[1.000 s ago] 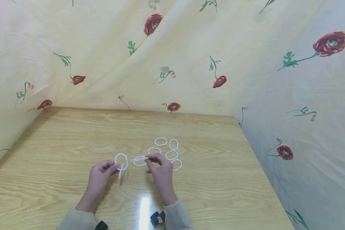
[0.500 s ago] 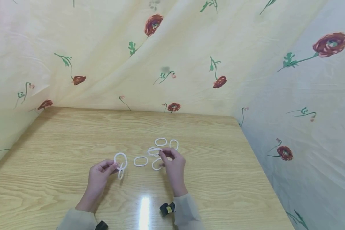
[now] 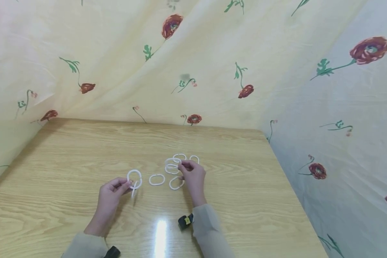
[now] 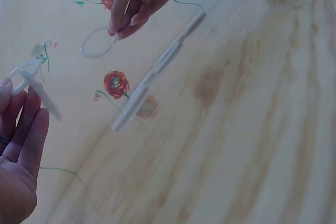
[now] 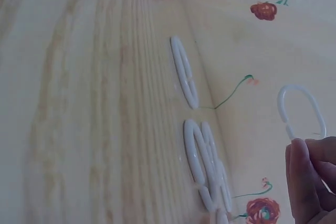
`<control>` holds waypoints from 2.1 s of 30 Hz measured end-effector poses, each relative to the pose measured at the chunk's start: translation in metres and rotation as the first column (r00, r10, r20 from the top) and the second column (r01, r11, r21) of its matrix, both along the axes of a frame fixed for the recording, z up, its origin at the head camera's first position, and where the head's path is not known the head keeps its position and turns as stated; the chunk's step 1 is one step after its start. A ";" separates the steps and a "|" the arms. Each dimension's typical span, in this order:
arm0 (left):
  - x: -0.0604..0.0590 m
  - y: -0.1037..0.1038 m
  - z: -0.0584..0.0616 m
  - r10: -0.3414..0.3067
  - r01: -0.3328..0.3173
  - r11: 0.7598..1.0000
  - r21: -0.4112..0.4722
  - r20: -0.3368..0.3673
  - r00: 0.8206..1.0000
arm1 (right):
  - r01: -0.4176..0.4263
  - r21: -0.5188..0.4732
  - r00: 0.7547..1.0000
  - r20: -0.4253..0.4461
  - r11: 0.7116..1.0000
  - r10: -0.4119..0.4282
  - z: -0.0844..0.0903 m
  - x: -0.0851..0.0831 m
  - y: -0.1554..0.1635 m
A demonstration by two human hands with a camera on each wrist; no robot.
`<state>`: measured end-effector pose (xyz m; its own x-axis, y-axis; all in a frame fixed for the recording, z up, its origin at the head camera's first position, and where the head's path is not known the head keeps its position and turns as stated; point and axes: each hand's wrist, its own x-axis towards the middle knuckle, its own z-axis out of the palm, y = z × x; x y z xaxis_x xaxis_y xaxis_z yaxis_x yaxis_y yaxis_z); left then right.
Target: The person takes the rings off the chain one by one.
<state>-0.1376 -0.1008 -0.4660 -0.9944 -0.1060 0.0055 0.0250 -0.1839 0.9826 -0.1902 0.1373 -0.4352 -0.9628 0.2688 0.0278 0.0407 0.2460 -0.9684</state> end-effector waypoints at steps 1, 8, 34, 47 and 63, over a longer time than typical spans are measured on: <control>0.000 0.000 0.000 0.001 -0.001 1.000 0.000 0.001 1.000 | 0.003 0.010 1.000 0.011 1.000 -0.003 -0.001 -0.003 -0.002; -0.001 0.000 0.000 0.006 -0.005 1.000 0.016 -0.014 1.000 | -0.024 -0.044 0.996 0.084 0.999 0.028 -0.004 -0.026 -0.015; -0.001 0.000 -0.005 -0.026 0.027 1.000 0.016 -0.062 0.998 | -0.035 -0.060 0.961 0.271 0.998 0.050 -0.013 -0.066 -0.038; -0.002 -0.001 -0.004 -0.032 0.033 0.999 0.013 -0.053 0.998 | -0.047 -0.017 0.954 0.295 0.999 0.049 -0.007 -0.068 -0.035; -0.003 -0.001 -0.003 -0.024 0.024 1.000 0.018 -0.035 0.999 | -0.216 0.027 0.956 0.207 0.976 0.206 0.016 -0.048 -0.037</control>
<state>-0.1402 -0.1018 -0.4686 -0.9958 -0.0825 0.0385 0.0546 -0.2034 0.9776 -0.2381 0.1007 -0.4191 -0.9843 0.0625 -0.1650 0.1763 0.3166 -0.9320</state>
